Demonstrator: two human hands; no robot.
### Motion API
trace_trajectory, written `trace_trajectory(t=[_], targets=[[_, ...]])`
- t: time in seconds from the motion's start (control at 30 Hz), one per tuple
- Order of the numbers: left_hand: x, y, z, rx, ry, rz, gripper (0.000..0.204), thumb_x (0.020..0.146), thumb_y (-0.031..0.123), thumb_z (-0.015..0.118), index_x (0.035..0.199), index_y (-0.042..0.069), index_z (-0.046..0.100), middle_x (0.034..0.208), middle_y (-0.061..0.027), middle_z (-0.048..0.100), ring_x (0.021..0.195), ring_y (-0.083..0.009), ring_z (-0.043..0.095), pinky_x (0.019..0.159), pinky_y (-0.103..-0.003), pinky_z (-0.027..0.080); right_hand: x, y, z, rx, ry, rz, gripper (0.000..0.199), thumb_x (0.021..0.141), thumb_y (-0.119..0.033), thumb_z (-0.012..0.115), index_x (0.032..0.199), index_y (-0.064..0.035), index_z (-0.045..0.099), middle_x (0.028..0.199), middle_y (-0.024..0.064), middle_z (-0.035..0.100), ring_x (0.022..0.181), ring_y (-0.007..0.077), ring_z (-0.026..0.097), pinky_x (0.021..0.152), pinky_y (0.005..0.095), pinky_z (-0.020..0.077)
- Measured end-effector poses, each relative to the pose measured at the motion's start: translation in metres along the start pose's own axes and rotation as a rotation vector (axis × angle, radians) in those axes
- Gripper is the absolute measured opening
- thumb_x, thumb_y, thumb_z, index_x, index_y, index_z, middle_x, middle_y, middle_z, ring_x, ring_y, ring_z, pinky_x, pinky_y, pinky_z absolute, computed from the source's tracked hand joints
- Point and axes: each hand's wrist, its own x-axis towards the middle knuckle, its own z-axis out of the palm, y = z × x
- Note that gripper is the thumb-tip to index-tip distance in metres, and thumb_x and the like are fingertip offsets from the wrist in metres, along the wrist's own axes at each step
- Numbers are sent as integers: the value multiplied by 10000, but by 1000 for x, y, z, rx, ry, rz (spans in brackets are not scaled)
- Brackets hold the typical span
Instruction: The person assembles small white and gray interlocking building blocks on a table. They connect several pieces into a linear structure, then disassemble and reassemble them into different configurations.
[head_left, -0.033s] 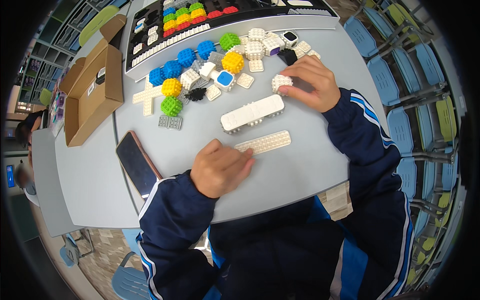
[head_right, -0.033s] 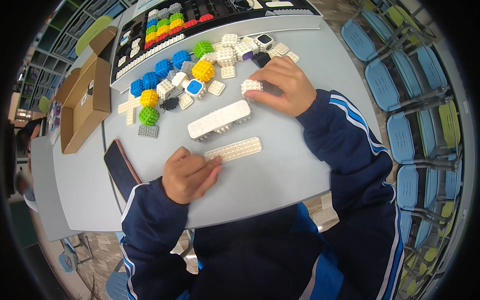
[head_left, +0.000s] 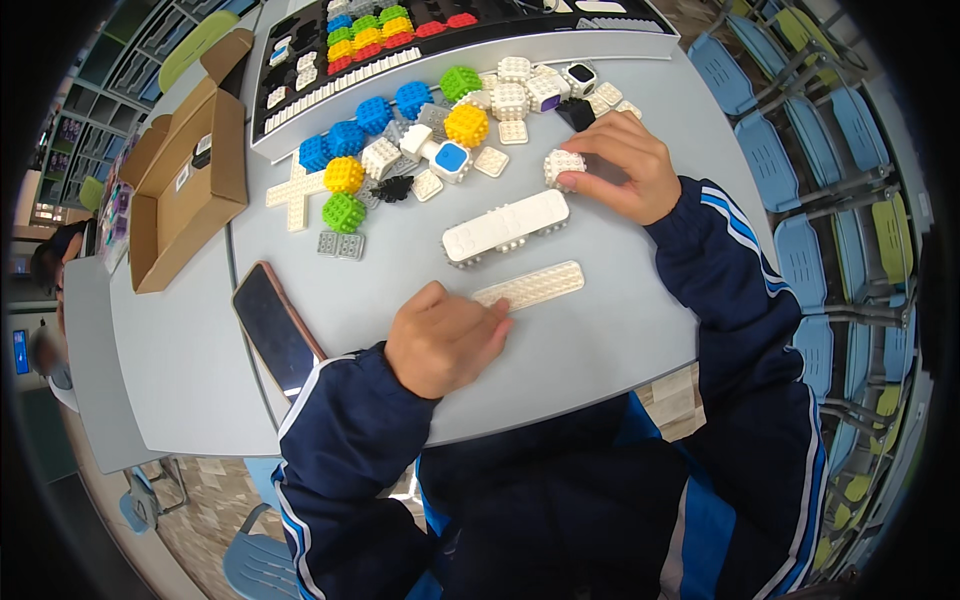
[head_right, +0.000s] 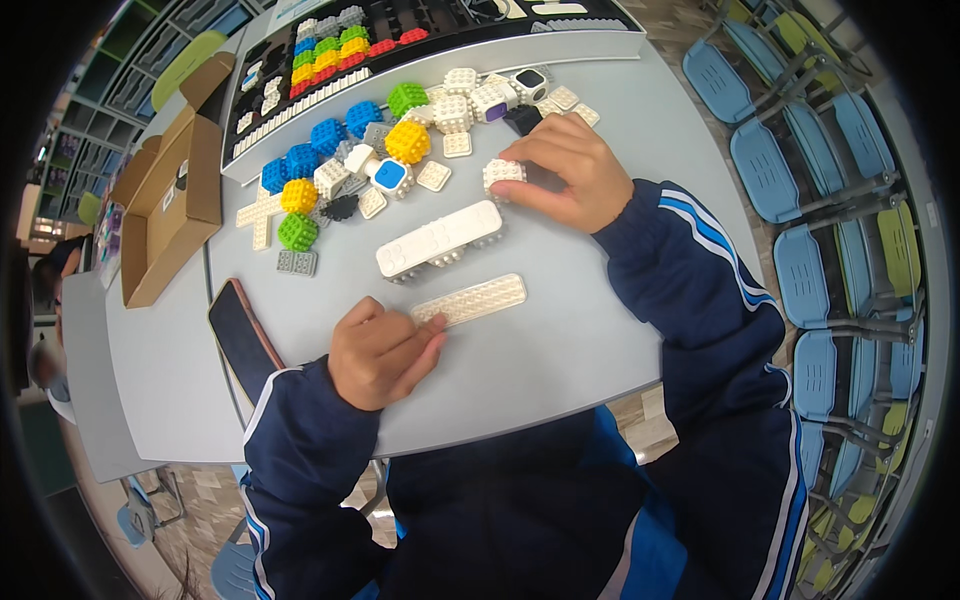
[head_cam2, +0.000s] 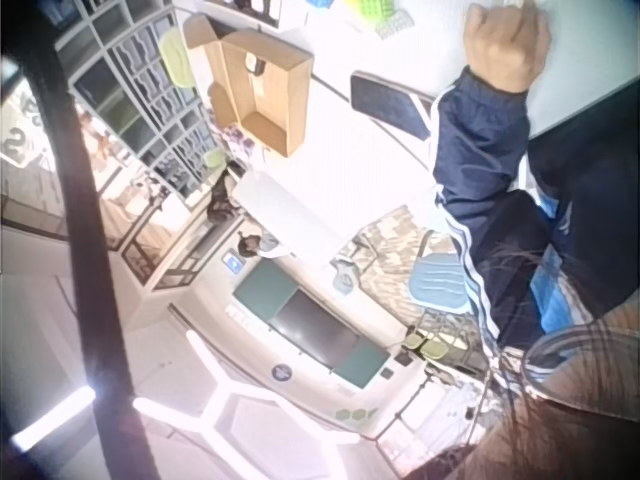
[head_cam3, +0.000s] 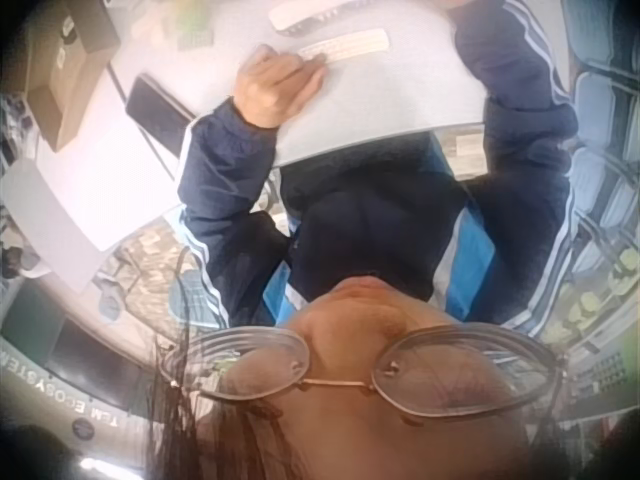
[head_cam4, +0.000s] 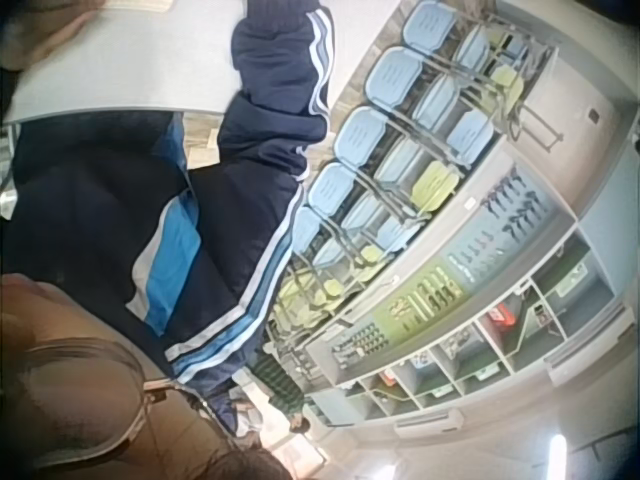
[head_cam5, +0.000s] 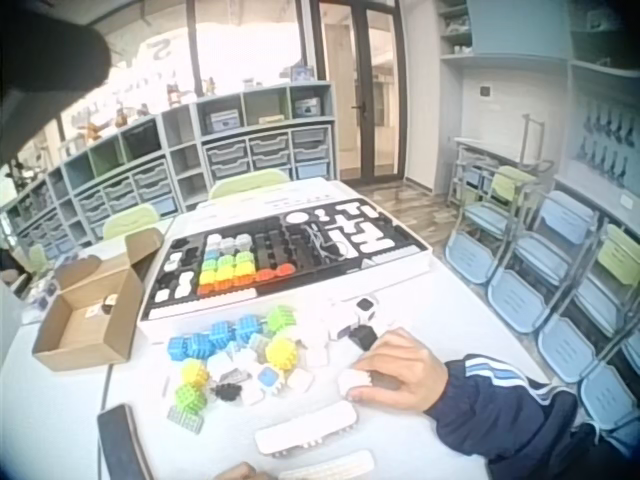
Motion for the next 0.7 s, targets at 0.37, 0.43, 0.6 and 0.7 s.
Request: trace_trajectory(t=[0.37,0.43,0.6,0.7], targets=[[5,-2,-9,-99,-11,-108,164,815,41,788,979,38,789,655,-7,553,525,-157,482,534,-320,358,4,5,5,25,2,29,294,784,-228,875,991,-53,763,900,67,721,831,231,631,826,347,463],[8,1,-20,-155,37,-224,183,824,47,792,1007,35,787,667,-23,573,531,-152,485,538,-309,377,5,3,9,48,15,33,297,784,-234,876,992,-55,764,888,65,712,830,232,627,823,345,462],[67,-14,-76,-113,216,-565,250,850,65,798,1096,24,776,758,-2,639,599,-68,489,589,-243,422,-1,5,0,59,-61,131,297,790,-168,867,1022,-19,754,931,93,731,874,257,645,848,353,484],[133,-82,-106,5,167,-404,235,885,185,780,1081,55,774,808,-49,681,635,-123,543,590,-272,450,0,7,-4,55,-41,106,289,789,-174,868,1008,-22,756,911,98,725,857,259,647,813,349,482]])
